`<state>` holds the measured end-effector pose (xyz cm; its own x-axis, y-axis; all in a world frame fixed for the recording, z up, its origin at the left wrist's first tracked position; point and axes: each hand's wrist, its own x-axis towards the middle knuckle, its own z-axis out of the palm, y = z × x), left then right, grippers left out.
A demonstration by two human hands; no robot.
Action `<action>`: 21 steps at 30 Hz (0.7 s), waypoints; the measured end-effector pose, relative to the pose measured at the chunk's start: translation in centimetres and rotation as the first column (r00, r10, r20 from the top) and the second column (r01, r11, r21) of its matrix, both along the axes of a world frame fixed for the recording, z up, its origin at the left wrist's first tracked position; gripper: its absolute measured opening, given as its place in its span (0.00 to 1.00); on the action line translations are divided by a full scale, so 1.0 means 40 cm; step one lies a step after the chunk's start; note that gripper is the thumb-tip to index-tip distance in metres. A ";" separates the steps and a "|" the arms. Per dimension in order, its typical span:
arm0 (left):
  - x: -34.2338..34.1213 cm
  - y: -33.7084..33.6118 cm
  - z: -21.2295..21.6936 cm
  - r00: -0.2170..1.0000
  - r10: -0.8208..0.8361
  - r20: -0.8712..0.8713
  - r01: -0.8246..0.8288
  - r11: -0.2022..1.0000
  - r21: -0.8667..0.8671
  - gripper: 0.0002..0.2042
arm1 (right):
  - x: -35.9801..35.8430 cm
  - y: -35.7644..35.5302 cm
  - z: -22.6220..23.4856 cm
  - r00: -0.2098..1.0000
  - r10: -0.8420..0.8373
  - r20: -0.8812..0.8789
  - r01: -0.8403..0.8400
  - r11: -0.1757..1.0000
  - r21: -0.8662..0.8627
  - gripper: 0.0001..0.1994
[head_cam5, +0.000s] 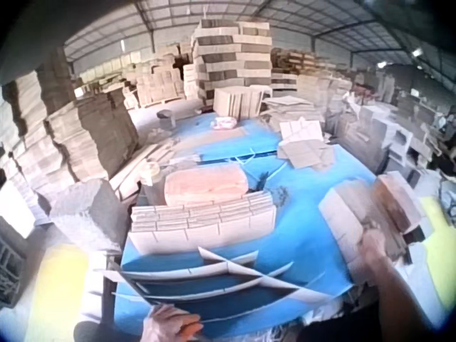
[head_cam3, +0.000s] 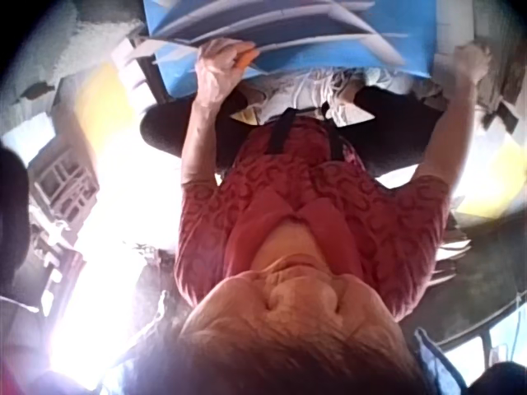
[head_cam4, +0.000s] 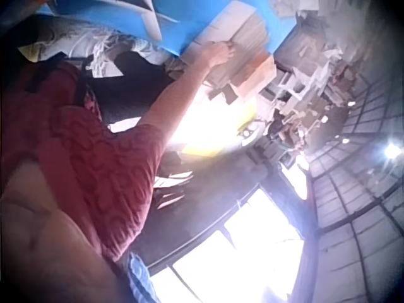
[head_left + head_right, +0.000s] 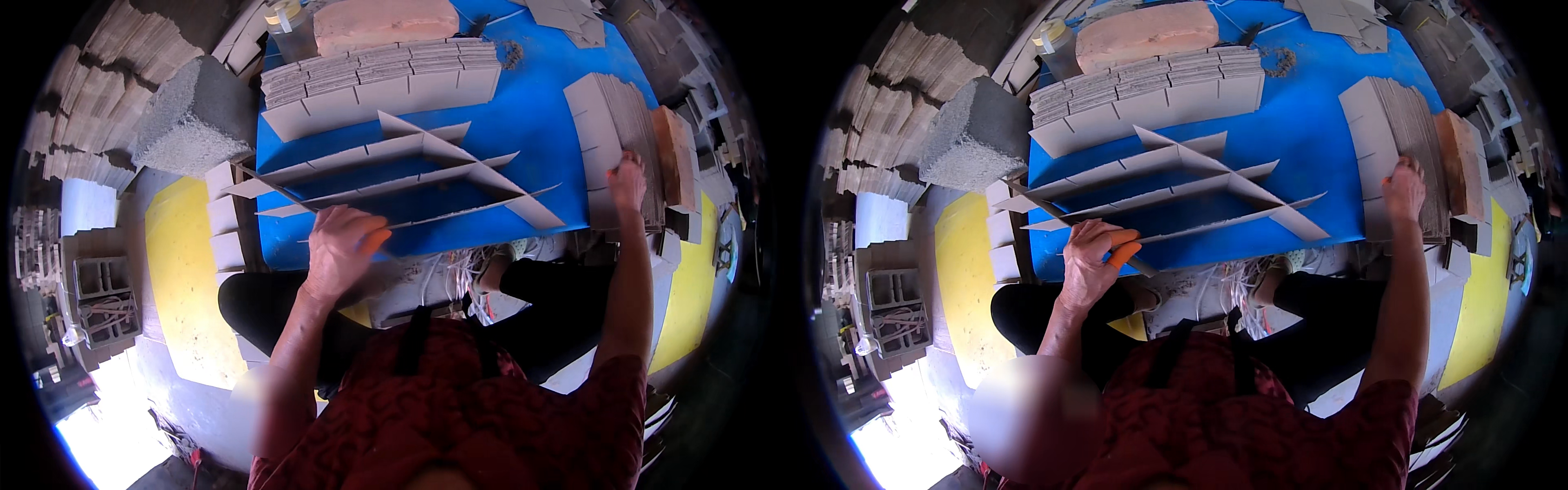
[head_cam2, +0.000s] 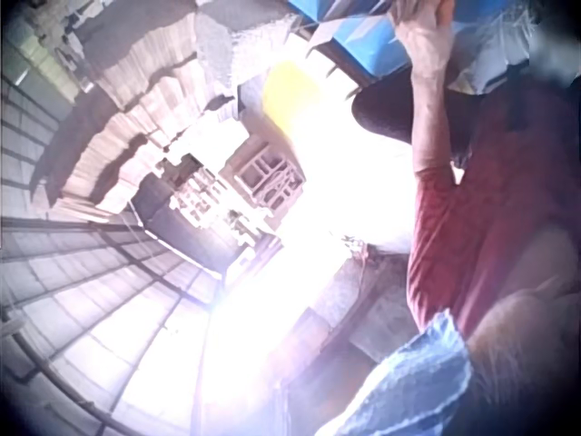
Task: The person sits on the floor and assembles a cardboard structure by folding and interlocking pre-cut pieces. They repeatedly pick up individual pieces, fold them along scored lines, and insert them into a growing lattice framework on a blue mat.
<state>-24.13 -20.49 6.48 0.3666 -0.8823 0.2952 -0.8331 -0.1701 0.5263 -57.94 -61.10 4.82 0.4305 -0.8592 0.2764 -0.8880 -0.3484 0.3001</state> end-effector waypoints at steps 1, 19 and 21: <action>-0.001 -0.001 -0.001 1.000 -0.005 -0.005 0.005 1.000 -0.004 0.09 | -0.015 -0.013 0.014 1.000 -0.021 0.021 0.020 0.998 0.054 0.24; -0.095 -0.014 0.053 0.390 -0.091 -0.916 -0.206 0.961 -0.183 0.11 | 0.315 0.602 0.170 0.143 -0.060 0.988 -0.850 0.504 0.154 0.18; -0.071 0.014 0.060 0.444 0.008 -0.896 -0.338 0.928 -0.159 0.10 | 0.301 0.559 0.170 0.073 -0.033 0.997 -0.794 0.603 0.078 0.19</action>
<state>-26.99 -19.92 8.90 0.7061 -0.7050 -0.0662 0.1249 0.0319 0.9917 -45.88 -38.72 11.62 0.5464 -0.7527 0.3673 0.0307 -0.4202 -0.9069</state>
